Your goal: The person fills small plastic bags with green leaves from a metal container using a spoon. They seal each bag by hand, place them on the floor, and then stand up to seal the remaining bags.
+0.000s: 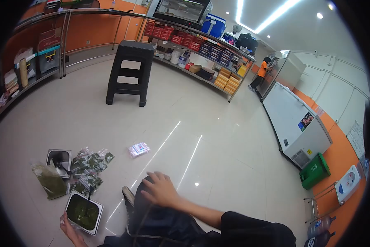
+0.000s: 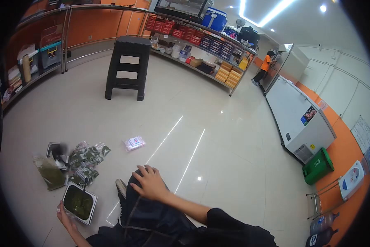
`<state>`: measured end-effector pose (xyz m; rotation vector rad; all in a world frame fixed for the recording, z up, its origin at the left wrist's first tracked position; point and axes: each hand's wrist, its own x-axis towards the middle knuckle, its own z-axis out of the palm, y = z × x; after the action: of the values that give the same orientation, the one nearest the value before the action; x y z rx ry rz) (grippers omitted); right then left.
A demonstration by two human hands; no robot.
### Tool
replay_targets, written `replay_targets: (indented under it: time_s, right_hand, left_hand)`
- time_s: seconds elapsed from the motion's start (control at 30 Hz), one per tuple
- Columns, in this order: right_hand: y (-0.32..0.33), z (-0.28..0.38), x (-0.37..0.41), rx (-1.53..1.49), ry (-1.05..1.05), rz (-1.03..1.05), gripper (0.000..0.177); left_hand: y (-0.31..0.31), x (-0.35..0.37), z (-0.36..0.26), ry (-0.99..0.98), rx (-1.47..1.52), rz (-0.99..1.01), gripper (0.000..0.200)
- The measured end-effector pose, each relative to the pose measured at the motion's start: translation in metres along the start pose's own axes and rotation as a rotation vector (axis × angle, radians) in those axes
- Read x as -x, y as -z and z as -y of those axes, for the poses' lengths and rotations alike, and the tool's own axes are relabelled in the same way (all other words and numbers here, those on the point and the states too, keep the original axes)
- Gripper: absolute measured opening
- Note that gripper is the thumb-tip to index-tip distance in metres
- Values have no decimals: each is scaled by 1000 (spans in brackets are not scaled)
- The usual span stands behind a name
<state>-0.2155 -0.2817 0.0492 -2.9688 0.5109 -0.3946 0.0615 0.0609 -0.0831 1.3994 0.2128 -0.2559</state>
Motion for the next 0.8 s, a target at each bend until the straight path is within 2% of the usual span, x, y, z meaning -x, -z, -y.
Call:
replay_targets:
  time_s: [0.07,0.1,0.17,0.2,0.23,0.3,0.33,0.37,0.4,0.43,0.47,0.5,0.53,0.6,0.67,0.7,0.8]
  right_hand:
    - [7,14,5,9,-83,-158,45]
    - [6,14,1,16,-92,-159,45]
    - [2,19,-10,107,-189,5,43]
    - [8,25,-19,116,-254,75,32]
    - [10,23,-24,112,-246,76,32]
    - [12,21,-37,-29,-58,149,22]
    - [22,31,-46,-449,-15,132,18]
    - [40,52,-55,-501,53,155,17]
    - [59,77,-66,-569,137,209,17]
    - [76,96,-81,-440,256,161,14]
    - [71,105,-100,-411,430,78,12]
    - [58,115,-119,-526,472,61,10]
    - [38,124,-140,-650,442,123,10]
    - [2,138,-181,-639,530,175,14]
    - [-46,142,-196,-520,498,172,25]
    - [-66,144,-193,-537,526,204,25]
    - [-100,139,-175,-270,584,313,41]
  left_hand:
    - [12,-19,17,13,25,47,35]
    - [14,-25,21,16,48,86,35]
    - [8,-19,14,14,6,118,35]
    - [5,-14,11,16,-14,77,35]
    - [4,-9,6,17,-32,29,35]
    - [-3,-2,-1,-34,-72,13,33]
    - [-6,4,-4,-76,-115,-4,31]
    - [-12,12,-13,-69,-73,57,37]
    - [-22,14,-16,-26,6,14,46]
    - [-33,16,-13,31,-83,-185,54]
    - [-34,21,-16,-10,7,-97,49]
    - [-38,27,-37,19,-4,30,40]
    - [-50,40,-55,58,-56,-99,31]
    - [-40,33,-42,-24,32,-85,24]
    - [-37,36,-48,35,115,-102,21]
    - [-30,35,-44,75,193,7,23]
    - [-28,32,-47,95,195,-28,20]
